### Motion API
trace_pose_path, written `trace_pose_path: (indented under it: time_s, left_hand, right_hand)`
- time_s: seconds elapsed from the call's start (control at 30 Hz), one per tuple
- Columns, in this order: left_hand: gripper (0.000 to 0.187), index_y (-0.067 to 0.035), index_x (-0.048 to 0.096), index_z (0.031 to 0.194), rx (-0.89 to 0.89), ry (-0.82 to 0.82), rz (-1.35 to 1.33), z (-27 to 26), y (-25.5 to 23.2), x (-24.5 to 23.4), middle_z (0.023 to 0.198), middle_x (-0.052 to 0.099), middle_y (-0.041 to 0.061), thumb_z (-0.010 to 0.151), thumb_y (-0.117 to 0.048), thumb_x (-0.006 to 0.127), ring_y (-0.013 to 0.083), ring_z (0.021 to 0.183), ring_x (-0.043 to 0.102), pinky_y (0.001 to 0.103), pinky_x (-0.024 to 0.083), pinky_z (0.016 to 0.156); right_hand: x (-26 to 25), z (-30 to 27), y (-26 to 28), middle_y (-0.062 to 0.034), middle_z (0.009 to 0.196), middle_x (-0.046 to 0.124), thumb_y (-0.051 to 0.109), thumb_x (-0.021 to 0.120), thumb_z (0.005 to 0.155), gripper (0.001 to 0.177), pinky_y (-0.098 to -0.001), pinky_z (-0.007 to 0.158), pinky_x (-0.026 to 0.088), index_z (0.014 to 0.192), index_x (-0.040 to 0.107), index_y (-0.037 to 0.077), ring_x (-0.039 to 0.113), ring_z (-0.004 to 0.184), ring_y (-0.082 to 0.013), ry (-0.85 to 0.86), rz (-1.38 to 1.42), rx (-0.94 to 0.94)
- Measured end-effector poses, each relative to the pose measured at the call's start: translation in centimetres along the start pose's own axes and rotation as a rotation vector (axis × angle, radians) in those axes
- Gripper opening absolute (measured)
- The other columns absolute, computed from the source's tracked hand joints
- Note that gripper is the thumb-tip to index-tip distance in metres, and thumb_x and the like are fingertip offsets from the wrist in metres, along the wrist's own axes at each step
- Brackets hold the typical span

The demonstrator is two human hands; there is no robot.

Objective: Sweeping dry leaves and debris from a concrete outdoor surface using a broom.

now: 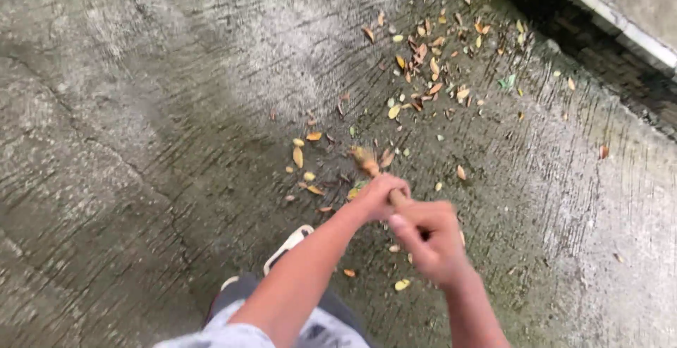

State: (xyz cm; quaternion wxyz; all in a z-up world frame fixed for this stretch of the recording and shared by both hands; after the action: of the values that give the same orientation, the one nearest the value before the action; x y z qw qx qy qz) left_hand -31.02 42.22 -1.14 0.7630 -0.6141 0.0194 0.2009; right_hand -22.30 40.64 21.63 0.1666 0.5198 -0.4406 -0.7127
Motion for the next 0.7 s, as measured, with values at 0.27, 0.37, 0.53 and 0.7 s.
trace_pose_path:
  time_s: [0.27,0.37,0.53,0.7]
  left_hand:
    - [0.024,-0.013,0.066,0.089,-0.285,0.058,0.206,-6.4,-1.0,-6.3,0.083,0.065,0.011,0.069,-0.009,0.078,0.037,0.092,0.063,0.049,0.051,0.076]
    - [0.024,-0.012,0.066,0.086,-0.34,0.016,0.25,-10.9,5.5,-4.8,0.084,0.067,0.01,0.066,-0.006,0.079,0.037,0.091,0.063,0.049,0.05,0.078]
    - [0.022,-0.014,0.065,0.083,-0.081,0.032,0.03,-9.7,4.6,3.0,0.084,0.071,0.006,0.067,-0.005,0.077,0.0304,0.092,0.068,0.043,0.049,0.086]
    - [0.017,-0.013,0.064,0.086,-0.031,0.019,-0.067,-7.0,-4.2,6.9,0.081,0.069,0.007,0.074,-0.008,0.075,0.0335,0.088,0.065,0.046,0.051,0.078]
  right_hand:
    - [0.2,-2.3,-2.0,-0.0031,0.054,0.047,0.011,0.047,0.104,0.048,-0.037,0.063,0.045,0.057,0.041,0.004,0.047,0.054,-0.0178,-0.204,0.616,-0.072]
    - [4.7,-3.8,-4.7,-0.0043,0.055,0.048,0.006,0.047,0.102,0.046,-0.0378,0.066,0.05,0.057,0.043,0.001,0.051,0.057,-0.0203,-0.145,0.606,0.025]
    - [3.7,-7.2,-3.6,-0.0043,0.055,0.049,0.003,0.049,0.097,0.04,-0.0333,0.058,0.046,0.057,0.045,-0.001,0.048,0.055,-0.0178,-0.157,0.391,0.078]
    - [-0.3,-10.5,0.9,-0.0027,0.052,0.044,0.01,0.049,0.099,0.045,-0.035,0.061,0.042,0.055,0.04,0.003,0.041,0.051,-0.0156,-0.329,0.409,-0.049]
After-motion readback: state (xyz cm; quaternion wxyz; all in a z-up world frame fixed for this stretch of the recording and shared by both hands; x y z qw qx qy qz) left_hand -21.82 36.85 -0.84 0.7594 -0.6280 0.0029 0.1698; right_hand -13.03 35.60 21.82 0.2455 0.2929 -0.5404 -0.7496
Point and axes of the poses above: each hand's wrist, its own z-axis towards the middle knuckle, its own x-axis out of the palm, y = z × x, the point moved 2 cm from there along z, towards the middle knuckle
